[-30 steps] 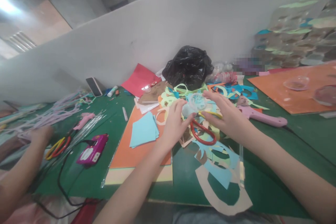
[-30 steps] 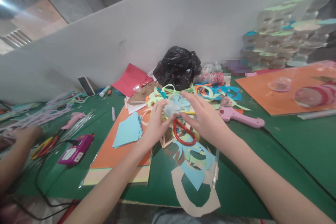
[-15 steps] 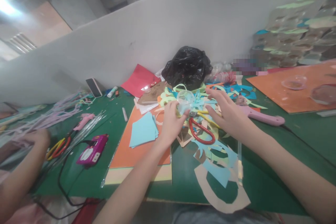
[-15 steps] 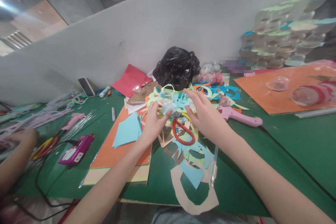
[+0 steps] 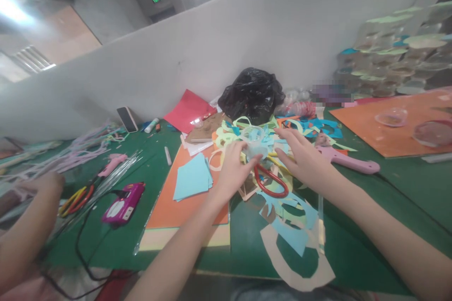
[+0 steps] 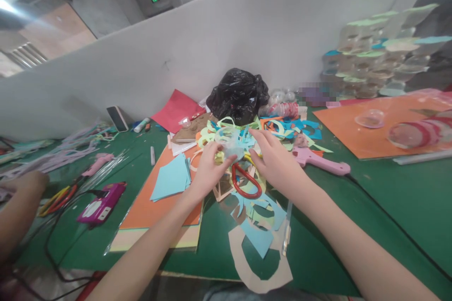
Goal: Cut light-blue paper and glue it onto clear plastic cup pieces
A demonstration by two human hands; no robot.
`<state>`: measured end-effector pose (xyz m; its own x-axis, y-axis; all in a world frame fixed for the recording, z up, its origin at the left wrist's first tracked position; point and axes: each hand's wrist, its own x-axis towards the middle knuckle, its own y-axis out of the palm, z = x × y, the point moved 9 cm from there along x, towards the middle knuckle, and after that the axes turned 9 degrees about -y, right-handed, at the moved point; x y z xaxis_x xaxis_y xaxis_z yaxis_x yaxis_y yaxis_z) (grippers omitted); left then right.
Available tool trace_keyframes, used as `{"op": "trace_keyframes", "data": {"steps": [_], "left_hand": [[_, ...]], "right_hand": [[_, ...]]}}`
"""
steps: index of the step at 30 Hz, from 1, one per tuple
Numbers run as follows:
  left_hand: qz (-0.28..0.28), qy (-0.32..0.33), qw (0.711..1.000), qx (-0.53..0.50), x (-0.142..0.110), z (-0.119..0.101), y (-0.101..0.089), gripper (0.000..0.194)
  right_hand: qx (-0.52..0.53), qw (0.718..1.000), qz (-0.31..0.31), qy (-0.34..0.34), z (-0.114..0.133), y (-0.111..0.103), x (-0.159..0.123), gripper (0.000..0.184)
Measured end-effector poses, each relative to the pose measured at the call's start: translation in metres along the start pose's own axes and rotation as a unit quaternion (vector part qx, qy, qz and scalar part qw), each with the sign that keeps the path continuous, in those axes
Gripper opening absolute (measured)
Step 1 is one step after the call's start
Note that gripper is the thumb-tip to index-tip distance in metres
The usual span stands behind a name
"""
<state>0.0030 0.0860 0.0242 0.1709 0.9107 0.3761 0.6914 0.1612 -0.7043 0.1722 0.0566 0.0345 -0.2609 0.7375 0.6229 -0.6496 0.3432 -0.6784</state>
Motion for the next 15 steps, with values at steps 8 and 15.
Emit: {"op": "trace_keyframes", "data": {"steps": [8,15], "left_hand": [[0.068,0.009,0.998,-0.013,-0.003,-0.010,0.009,0.025],[0.095,0.013,0.995,-0.034,-0.005,-0.009,0.015,0.035]], "right_hand": [[-0.023,1.000,-0.009,0.001,-0.004,0.001,-0.001,0.040],[-0.043,0.999,-0.006,-0.002,-0.007,-0.001,-0.001,0.040]]}}
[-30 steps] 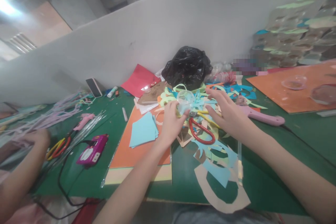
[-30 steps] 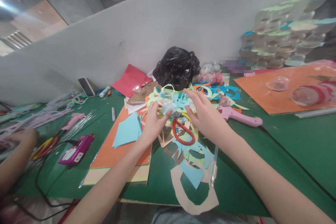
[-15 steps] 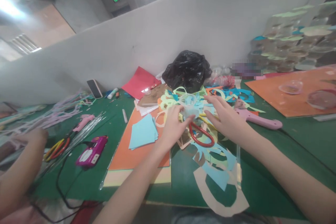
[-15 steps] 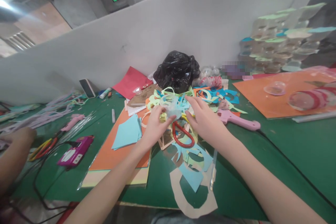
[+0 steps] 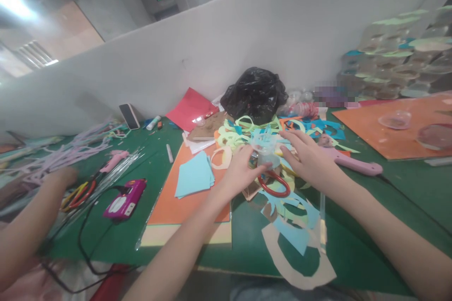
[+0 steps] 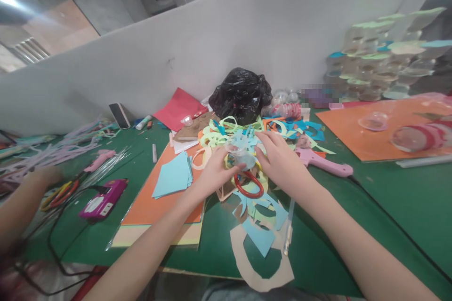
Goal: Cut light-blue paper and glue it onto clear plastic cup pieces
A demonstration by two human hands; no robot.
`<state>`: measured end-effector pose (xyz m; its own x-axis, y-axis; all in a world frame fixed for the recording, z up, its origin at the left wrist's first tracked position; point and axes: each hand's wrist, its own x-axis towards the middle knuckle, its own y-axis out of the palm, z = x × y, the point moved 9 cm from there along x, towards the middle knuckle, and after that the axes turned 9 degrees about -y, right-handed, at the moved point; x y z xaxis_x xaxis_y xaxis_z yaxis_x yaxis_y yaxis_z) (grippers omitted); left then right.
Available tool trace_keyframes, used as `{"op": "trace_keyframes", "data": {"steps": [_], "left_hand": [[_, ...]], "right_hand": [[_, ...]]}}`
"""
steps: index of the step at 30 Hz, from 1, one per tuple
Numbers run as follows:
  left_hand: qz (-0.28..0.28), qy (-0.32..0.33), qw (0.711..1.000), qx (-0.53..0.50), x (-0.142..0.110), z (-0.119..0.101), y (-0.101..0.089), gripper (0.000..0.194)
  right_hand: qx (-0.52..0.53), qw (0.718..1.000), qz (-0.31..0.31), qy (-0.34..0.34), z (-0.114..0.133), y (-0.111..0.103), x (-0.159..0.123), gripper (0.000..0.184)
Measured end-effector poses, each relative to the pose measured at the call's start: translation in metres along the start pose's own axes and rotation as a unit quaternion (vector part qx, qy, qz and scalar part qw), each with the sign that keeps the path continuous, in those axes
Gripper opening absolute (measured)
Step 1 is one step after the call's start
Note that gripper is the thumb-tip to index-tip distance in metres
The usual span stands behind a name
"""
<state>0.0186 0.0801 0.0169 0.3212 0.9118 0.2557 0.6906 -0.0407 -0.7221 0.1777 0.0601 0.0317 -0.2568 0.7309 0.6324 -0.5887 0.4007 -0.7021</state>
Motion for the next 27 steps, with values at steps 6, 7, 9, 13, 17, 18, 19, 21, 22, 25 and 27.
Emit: {"op": "trace_keyframes", "data": {"steps": [6,7,9,13,17,18,19,21,22,25,27], "left_hand": [[-0.043,-0.010,0.999,0.007,0.005,0.007,-0.015,0.037],[-0.049,-0.014,0.999,0.011,0.005,0.008,-0.016,0.037],[-0.065,-0.019,0.998,0.019,0.006,0.010,-0.020,0.037],[-0.076,-0.024,0.997,0.023,0.008,0.007,-0.027,0.032],[-0.012,-0.033,0.999,0.014,0.006,-0.007,-0.030,0.024],[0.010,-0.039,0.999,0.015,0.002,-0.011,-0.031,0.025],[0.020,-0.045,0.999,0.016,-0.004,-0.015,-0.034,0.027],[0.066,-0.058,0.996,0.019,-0.022,-0.020,-0.036,0.031],[0.082,-0.072,0.994,0.016,-0.034,-0.020,-0.038,0.032],[0.111,-0.105,0.988,0.014,-0.070,-0.019,-0.041,0.035],[0.124,-0.125,0.984,0.006,-0.090,-0.015,-0.037,0.037]], "right_hand": [[-0.011,0.999,0.005,-0.053,0.005,0.002,0.001,0.035],[-0.017,0.998,0.005,-0.066,0.006,0.002,0.001,0.035],[-0.030,0.995,0.007,-0.092,0.010,0.003,0.000,0.033],[-0.053,0.991,0.005,-0.123,0.015,0.003,0.001,0.028],[-0.065,0.990,-0.014,-0.128,0.011,-0.004,0.003,0.027],[-0.066,0.990,-0.018,-0.125,0.009,-0.005,0.003,0.028],[-0.067,0.990,-0.019,-0.119,0.006,-0.007,0.003,0.028],[-0.067,0.992,-0.021,-0.104,0.000,-0.009,0.004,0.028],[-0.066,0.993,-0.023,-0.097,-0.002,-0.009,0.004,0.028],[-0.057,0.992,-0.031,-0.104,-0.001,-0.009,0.004,0.026],[-0.047,0.990,-0.043,-0.126,0.005,-0.009,0.004,0.026]]}}
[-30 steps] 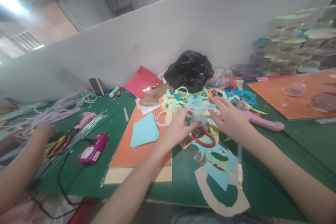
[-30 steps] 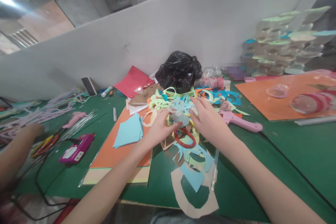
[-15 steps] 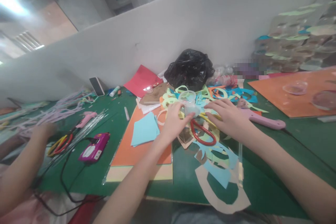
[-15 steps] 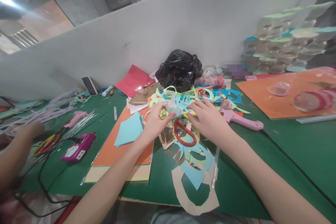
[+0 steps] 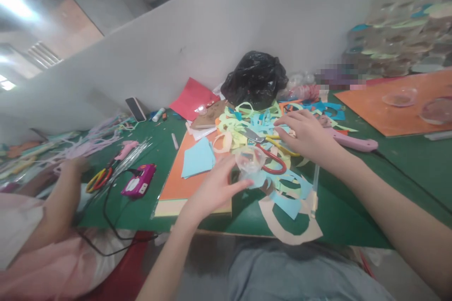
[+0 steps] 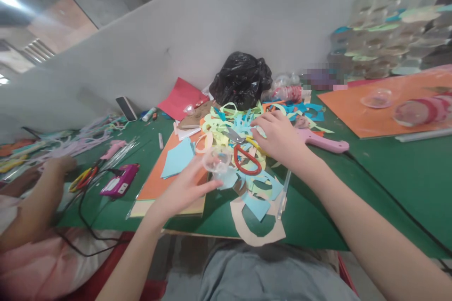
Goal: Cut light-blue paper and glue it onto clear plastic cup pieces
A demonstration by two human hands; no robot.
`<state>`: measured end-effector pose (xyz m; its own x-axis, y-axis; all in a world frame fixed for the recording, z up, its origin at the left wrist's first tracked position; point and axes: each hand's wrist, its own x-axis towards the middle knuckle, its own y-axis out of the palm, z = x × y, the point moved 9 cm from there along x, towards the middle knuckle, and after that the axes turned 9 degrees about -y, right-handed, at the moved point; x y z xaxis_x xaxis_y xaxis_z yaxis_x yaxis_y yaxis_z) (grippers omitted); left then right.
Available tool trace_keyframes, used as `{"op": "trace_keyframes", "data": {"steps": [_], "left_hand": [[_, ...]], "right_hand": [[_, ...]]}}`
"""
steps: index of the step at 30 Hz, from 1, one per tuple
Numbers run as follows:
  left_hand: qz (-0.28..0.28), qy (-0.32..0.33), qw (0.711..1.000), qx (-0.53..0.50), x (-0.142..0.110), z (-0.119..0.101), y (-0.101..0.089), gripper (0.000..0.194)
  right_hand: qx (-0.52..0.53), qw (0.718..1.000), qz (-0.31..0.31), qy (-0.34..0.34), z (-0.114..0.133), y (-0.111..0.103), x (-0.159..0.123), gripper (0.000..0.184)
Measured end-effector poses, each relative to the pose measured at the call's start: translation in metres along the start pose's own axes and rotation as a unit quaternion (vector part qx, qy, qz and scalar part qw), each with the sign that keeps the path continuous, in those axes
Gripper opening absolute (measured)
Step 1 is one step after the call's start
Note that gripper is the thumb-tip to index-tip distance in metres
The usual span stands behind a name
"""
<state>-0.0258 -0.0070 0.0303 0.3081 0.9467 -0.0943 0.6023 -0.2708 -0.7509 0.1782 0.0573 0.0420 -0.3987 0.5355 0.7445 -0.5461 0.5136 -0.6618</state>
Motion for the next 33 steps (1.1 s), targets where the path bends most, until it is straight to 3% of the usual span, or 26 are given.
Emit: {"op": "trace_keyframes", "data": {"steps": [5,10,14,16,20,25,30,33], "left_hand": [[0.020,-0.022,1.000,-0.002,-0.015,0.012,0.026,0.036],[-0.035,-0.047,0.998,0.011,-0.016,0.021,0.026,0.042],[-0.067,-0.081,0.994,0.022,-0.027,0.042,0.008,0.051],[-0.125,-0.106,0.986,0.043,-0.033,0.062,-0.015,0.045],[-0.260,-0.128,0.952,0.096,-0.033,0.101,-0.057,0.051],[-0.262,-0.173,0.938,0.147,-0.013,0.124,-0.053,0.059],[-0.312,-0.148,0.923,0.172,-0.022,0.113,-0.051,0.036],[-0.320,-0.125,0.922,0.177,-0.026,0.110,-0.052,0.035]], "right_hand": [[0.013,1.000,0.004,-0.021,0.005,0.006,0.001,0.027],[0.006,1.000,-0.005,-0.015,-0.002,0.007,-0.001,0.026],[-0.001,1.000,0.000,-0.013,-0.006,0.009,-0.002,0.026],[-0.001,1.000,0.004,-0.010,-0.007,0.009,-0.002,0.025],[0.000,1.000,0.008,-0.014,-0.006,0.009,-0.001,0.025],[-0.020,0.999,-0.002,-0.036,-0.001,0.008,-0.002,0.028],[0.002,0.999,0.009,-0.035,0.004,0.011,-0.001,0.027],[0.009,0.999,0.017,-0.032,0.007,0.013,-0.001,0.027]]}}
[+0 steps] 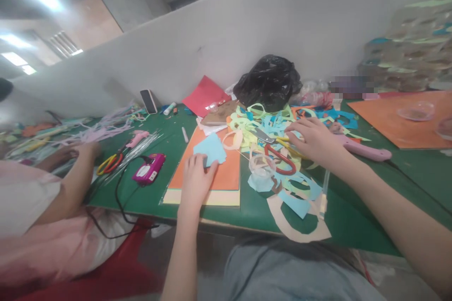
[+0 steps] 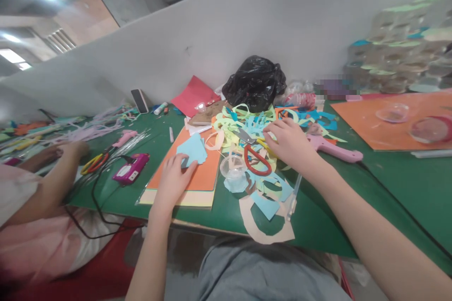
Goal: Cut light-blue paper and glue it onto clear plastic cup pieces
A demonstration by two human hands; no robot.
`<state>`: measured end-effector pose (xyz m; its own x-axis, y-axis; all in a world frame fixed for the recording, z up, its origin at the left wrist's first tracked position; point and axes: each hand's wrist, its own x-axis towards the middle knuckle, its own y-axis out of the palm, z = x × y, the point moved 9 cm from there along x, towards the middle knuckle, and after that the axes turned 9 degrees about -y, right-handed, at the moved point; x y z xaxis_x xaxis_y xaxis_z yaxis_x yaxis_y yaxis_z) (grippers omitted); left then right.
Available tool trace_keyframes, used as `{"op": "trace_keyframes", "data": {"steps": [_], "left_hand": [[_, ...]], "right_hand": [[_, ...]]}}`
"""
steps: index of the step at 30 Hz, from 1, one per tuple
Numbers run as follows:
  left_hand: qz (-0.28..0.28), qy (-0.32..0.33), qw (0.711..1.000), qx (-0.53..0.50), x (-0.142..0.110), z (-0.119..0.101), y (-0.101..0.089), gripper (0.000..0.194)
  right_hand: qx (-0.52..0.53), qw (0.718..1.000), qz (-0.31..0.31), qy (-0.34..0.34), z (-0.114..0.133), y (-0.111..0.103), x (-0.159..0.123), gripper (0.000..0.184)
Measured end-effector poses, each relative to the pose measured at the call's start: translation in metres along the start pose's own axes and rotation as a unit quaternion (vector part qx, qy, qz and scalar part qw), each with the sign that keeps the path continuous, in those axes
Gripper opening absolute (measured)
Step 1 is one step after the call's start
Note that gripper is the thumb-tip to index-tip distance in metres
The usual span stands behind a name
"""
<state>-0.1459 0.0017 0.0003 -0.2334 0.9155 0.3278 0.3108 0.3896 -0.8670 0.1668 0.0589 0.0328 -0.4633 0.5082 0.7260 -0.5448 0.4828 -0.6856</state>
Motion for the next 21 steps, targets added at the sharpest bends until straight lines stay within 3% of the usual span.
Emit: {"op": "trace_keyframes", "data": {"steps": [5,11,14,21], "left_hand": [[-0.002,-0.011,1.000,0.029,0.001,0.003,0.002,0.050],[-0.021,-0.012,1.000,-0.007,0.003,0.008,-0.001,0.024],[-0.032,-0.002,0.999,-0.017,0.005,0.009,-0.004,0.025],[-0.161,-0.042,0.981,-0.100,0.001,0.007,-0.039,0.029]], "right_hand": [[-0.005,1.000,0.018,-0.002,0.001,0.004,-0.001,0.028],[-0.005,1.000,0.019,-0.001,0.001,0.003,-0.001,0.029],[0.000,1.000,0.023,-0.002,0.001,0.005,-0.002,0.030],[0.007,0.999,0.032,0.014,0.000,0.009,-0.003,0.028]]}}
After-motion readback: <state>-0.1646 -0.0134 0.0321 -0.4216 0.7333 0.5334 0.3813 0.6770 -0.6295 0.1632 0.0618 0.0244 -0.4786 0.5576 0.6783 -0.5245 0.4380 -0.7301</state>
